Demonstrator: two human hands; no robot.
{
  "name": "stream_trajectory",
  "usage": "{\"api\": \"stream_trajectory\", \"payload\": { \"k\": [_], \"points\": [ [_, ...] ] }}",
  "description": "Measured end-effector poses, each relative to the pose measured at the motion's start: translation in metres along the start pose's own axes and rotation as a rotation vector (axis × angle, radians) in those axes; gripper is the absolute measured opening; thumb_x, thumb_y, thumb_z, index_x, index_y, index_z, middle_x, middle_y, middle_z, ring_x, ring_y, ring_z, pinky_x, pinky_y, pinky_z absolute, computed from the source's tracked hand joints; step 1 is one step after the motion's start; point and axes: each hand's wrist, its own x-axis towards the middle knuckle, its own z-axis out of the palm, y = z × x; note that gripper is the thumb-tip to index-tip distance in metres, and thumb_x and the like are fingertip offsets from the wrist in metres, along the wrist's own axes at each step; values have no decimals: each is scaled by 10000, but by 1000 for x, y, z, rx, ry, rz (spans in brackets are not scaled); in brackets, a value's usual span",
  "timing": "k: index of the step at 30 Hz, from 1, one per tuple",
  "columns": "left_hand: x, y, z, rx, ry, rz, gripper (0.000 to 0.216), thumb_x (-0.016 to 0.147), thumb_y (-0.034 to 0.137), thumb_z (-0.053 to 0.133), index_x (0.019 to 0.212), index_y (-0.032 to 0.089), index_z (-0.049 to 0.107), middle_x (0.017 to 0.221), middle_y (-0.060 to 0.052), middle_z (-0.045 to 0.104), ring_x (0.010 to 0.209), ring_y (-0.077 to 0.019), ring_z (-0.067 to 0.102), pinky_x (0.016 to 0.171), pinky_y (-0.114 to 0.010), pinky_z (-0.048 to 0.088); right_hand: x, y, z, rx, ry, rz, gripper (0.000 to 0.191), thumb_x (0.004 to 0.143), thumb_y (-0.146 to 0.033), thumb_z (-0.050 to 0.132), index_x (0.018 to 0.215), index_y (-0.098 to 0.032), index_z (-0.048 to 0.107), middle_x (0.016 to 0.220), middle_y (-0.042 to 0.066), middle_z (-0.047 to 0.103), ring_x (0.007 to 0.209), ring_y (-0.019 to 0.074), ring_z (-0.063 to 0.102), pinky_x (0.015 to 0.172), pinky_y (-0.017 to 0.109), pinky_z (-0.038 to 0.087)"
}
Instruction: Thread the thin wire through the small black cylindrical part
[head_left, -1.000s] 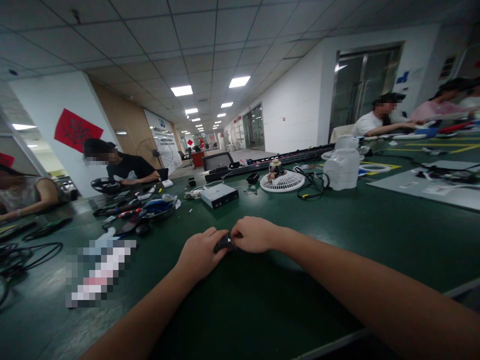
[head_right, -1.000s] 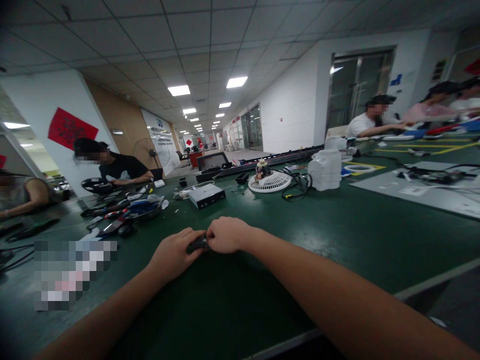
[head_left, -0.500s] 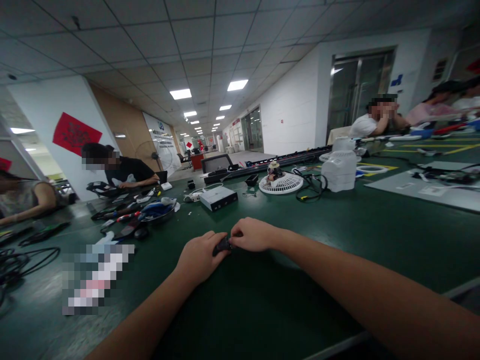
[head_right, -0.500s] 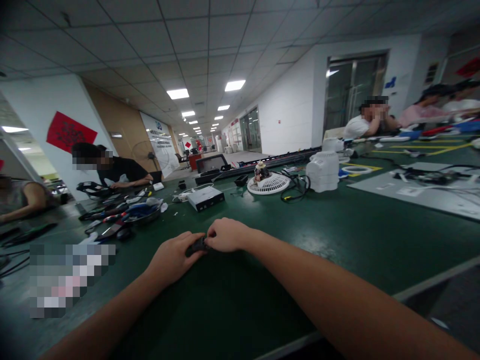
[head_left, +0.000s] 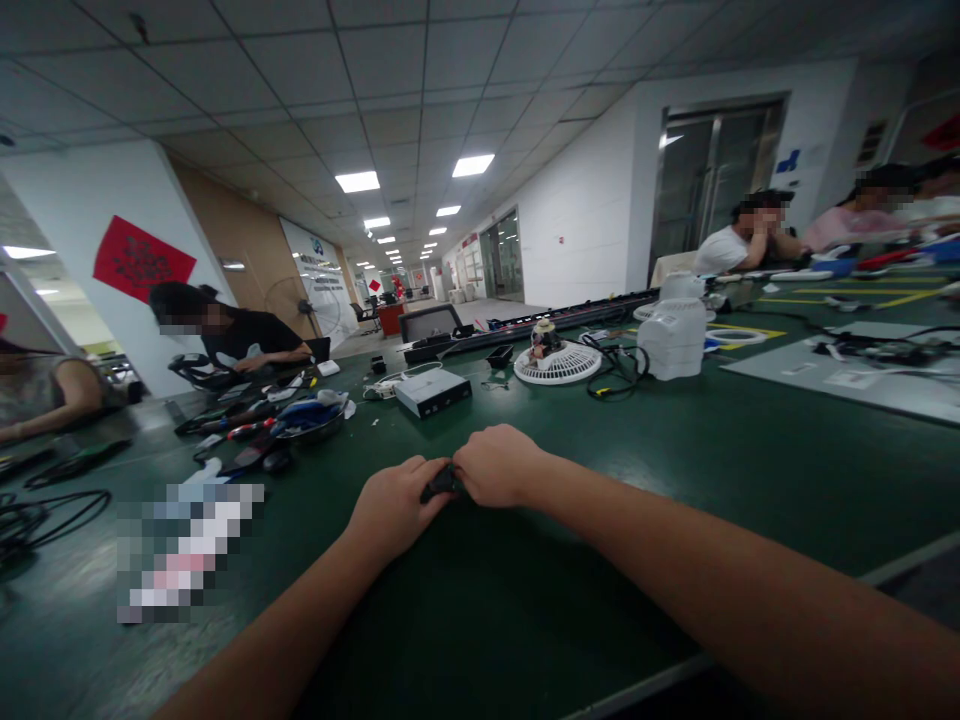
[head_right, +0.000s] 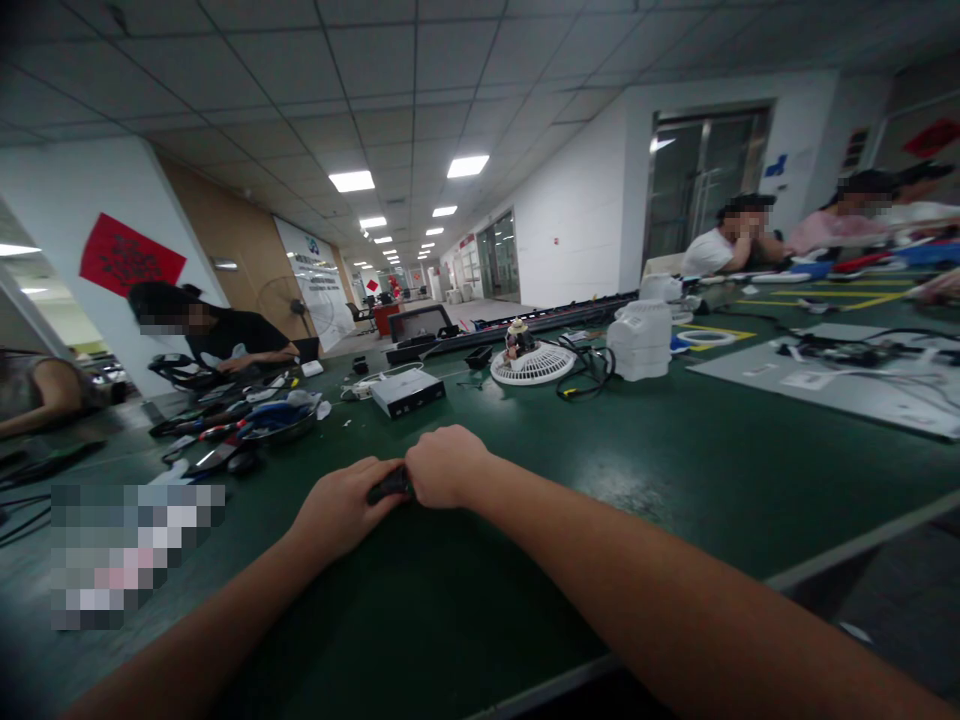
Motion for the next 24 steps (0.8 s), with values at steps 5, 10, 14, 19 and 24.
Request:
{"api": "stream_trajectory", "payload": {
  "k": [5, 10, 14, 19, 24],
  "points": [
    [0, -2, 2, -43, 39, 4, 384, 882, 373, 566, 1248, 261, 562, 1055, -27, 665, 922, -202, 632, 780, -301, 477, 0, 5, 1, 22, 71, -57, 362, 907, -338, 393, 963, -188, 717, 933, 138, 731, 846, 277, 688, 725, 373, 503],
    [1, -1, 2, -8, 38, -9, 360, 885, 359, 561, 1235, 274, 572, 1071, -29, 656, 922, -207, 631, 759, -296, 476, -1, 6, 2, 23, 29, -47, 329, 875, -326, 444, 928, -176, 732, 917, 144, 731, 825, 278, 686, 721, 366, 495],
    [0, 0, 1, -24, 37, -25, 377, 887, 377, 560, 1249, 272, 562, 1075, -31, 655, 914, -202, 630, 773, -296, 478, -1, 7, 2, 84, 67, -27, 356, 905, -342, 408, 1001, -216, 727, 939, 116, 731, 856, 260, 679, 733, 343, 487],
    [0, 0, 0, 5, 55, 3, 363, 884, 358, 567, 1236, 271, 570, 1061, -31, 650, 900, -204, 632, 744, -298, 481, -1, 10, 5, 111, 45, -41, 315, 877, -329, 445, 968, -234, 731, 889, 94, 731, 796, 249, 676, 686, 328, 480],
    [-1, -1, -2, -36, 97, -32, 373, 884, 369, 565, 1240, 259, 569, 1074, -38, 650, 889, -195, 632, 744, -288, 489, -2, 9, 5, 162, 111, 41, 341, 895, -339, 422, 988, -227, 731, 916, 94, 727, 833, 242, 665, 696, 314, 468]
  ]
}}
